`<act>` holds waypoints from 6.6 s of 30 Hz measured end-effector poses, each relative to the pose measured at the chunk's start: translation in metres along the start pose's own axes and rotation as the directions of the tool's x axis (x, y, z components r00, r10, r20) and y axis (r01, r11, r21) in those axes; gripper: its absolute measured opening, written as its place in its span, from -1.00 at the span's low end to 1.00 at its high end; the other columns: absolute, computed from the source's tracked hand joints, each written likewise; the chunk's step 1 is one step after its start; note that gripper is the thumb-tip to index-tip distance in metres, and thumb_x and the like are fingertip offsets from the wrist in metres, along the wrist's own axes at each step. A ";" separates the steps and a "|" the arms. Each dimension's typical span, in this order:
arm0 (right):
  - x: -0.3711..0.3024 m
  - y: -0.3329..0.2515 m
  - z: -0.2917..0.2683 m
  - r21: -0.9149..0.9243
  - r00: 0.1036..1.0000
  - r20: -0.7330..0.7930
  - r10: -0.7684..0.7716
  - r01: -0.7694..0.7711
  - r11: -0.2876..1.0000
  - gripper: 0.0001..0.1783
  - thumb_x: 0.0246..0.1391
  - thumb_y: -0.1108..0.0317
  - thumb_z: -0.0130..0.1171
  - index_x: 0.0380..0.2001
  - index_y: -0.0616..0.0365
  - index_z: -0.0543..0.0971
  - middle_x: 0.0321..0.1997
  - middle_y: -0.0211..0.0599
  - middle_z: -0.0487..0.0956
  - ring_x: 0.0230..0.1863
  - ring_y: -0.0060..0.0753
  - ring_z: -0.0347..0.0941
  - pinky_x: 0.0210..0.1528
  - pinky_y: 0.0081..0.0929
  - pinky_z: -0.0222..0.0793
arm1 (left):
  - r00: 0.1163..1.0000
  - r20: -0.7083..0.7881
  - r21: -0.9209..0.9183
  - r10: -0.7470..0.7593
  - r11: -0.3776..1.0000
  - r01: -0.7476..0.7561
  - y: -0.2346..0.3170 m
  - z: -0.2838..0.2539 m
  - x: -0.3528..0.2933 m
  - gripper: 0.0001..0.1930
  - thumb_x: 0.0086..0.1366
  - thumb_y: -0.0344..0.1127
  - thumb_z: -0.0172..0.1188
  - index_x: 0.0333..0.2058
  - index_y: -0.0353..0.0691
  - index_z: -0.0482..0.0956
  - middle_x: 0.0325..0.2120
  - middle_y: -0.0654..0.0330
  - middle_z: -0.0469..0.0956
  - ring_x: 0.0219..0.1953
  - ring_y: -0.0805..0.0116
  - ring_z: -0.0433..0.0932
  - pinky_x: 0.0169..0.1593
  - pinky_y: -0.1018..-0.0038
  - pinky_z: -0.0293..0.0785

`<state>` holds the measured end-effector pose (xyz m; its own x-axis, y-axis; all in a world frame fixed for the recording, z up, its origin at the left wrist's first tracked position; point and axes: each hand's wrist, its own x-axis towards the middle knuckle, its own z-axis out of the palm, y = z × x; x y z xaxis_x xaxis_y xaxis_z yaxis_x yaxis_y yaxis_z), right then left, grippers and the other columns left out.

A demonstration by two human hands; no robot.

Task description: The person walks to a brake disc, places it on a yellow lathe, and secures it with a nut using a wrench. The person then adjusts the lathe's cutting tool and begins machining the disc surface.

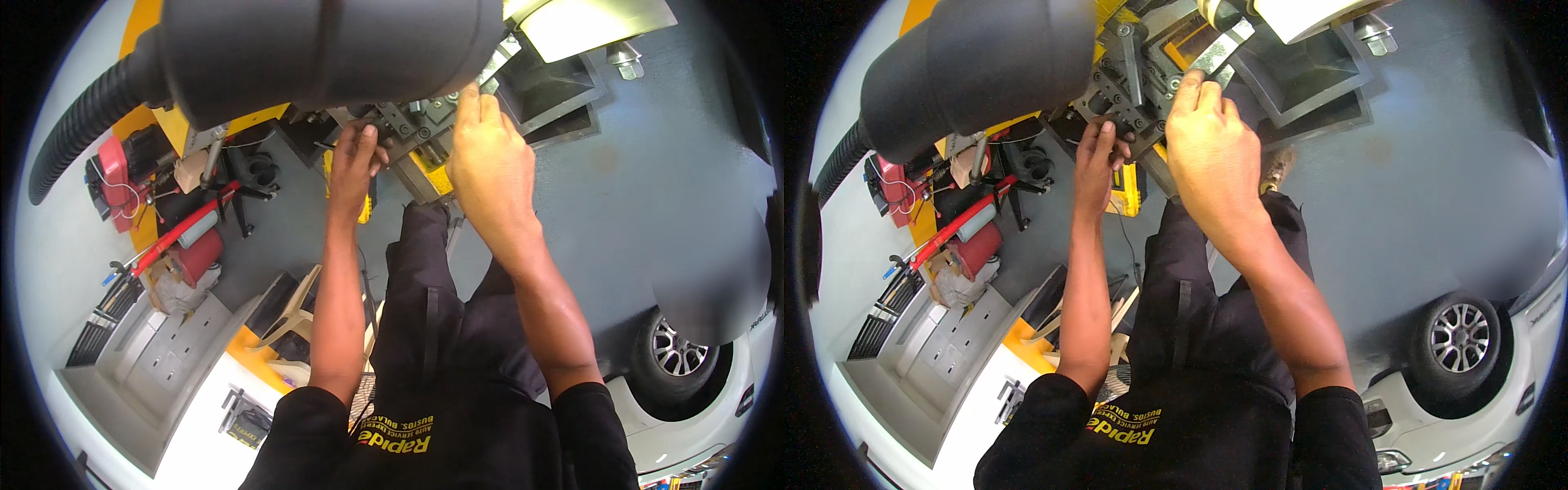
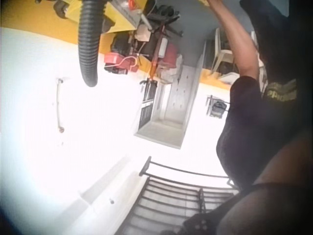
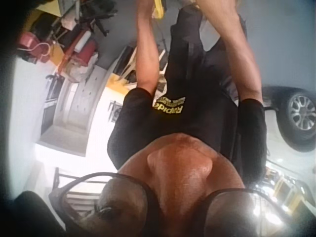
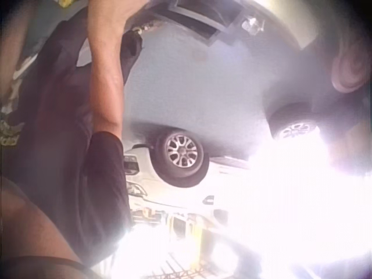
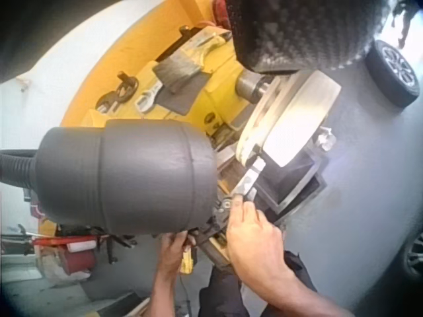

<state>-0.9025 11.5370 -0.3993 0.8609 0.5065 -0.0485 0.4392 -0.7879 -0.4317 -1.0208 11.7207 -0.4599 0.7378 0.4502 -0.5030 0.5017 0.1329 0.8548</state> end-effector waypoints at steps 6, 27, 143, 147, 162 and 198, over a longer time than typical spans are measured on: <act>-0.002 -0.007 0.005 0.004 0.997 0.006 0.083 -0.083 0.997 -0.42 0.00 0.48 0.25 0.14 0.41 0.47 -0.15 -0.10 0.60 -0.16 -0.13 0.67 -0.20 -0.30 0.67 | 0.999 0.029 -0.013 -0.013 1.000 0.014 0.005 0.000 0.001 -0.56 0.53 0.06 0.12 0.03 -0.25 0.49 -0.38 0.30 0.54 -0.44 0.62 0.42 -0.41 0.62 0.28; -0.010 -0.028 0.019 0.059 0.933 -0.229 0.279 -0.272 0.960 -0.55 0.00 0.42 0.24 -0.03 0.44 0.55 -0.27 -0.11 0.60 -0.22 -0.23 0.66 -0.26 -0.38 0.64 | 0.966 0.244 0.001 -0.084 0.996 0.087 0.010 -0.009 0.010 -0.58 0.55 -0.02 0.11 0.08 -0.30 0.44 -0.27 0.21 0.62 -0.37 0.62 0.52 -0.40 0.65 0.32; -0.001 -0.036 0.019 0.166 0.875 -0.186 0.447 -0.420 0.892 -0.48 -0.05 0.43 0.27 0.06 0.26 0.55 -0.28 -0.30 0.52 -0.26 -0.30 0.62 -0.28 -0.37 0.58 | 0.920 0.321 -0.202 -0.227 0.932 0.300 0.011 -0.018 0.025 -0.61 0.56 -0.01 0.08 0.05 -0.25 0.49 -0.27 0.12 0.69 -0.43 0.54 0.57 -0.27 0.60 0.48; -0.003 -0.035 0.022 0.091 0.894 -0.189 0.407 -0.397 0.913 -0.42 -0.11 0.33 0.32 0.04 0.33 0.53 -0.28 -0.34 0.54 -0.24 -0.41 0.62 -0.29 -0.49 0.59 | 0.931 0.335 -0.198 -0.143 0.956 0.218 0.007 -0.014 0.019 -0.58 0.58 0.01 0.03 0.04 -0.28 0.51 -0.26 0.18 0.66 -0.42 0.53 0.54 -0.24 0.55 0.48; -0.004 -0.035 0.024 0.077 0.894 -0.198 0.401 -0.394 0.916 -0.45 -0.07 0.33 0.29 0.04 0.33 0.54 -0.28 -0.33 0.55 -0.26 -0.41 0.63 -0.31 -0.48 0.61 | 0.936 0.340 -0.184 -0.086 0.970 0.156 0.002 -0.014 0.022 -0.58 0.48 -0.08 0.24 0.07 -0.33 0.50 -0.23 0.27 0.63 -0.40 0.56 0.49 -0.26 0.59 0.47; -0.003 -0.037 0.023 0.203 0.854 -0.208 0.476 -0.438 0.876 -0.54 0.05 0.43 0.27 0.07 0.17 0.56 -0.31 -0.29 0.52 -0.31 -0.26 0.60 -0.29 -0.30 0.56 | 0.948 0.314 -0.115 -0.054 0.989 0.094 -0.005 -0.017 0.023 -0.57 0.53 0.05 0.13 -0.06 -0.30 0.55 -0.35 0.15 0.68 -0.48 0.57 0.48 -0.37 0.64 0.39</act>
<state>-0.9272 11.5727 -0.4043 0.9981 -0.0152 -0.0593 -0.0449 -0.8406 -0.5398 -1.0140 11.7456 -0.4741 0.8141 0.1422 -0.5630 0.5137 0.2756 0.8125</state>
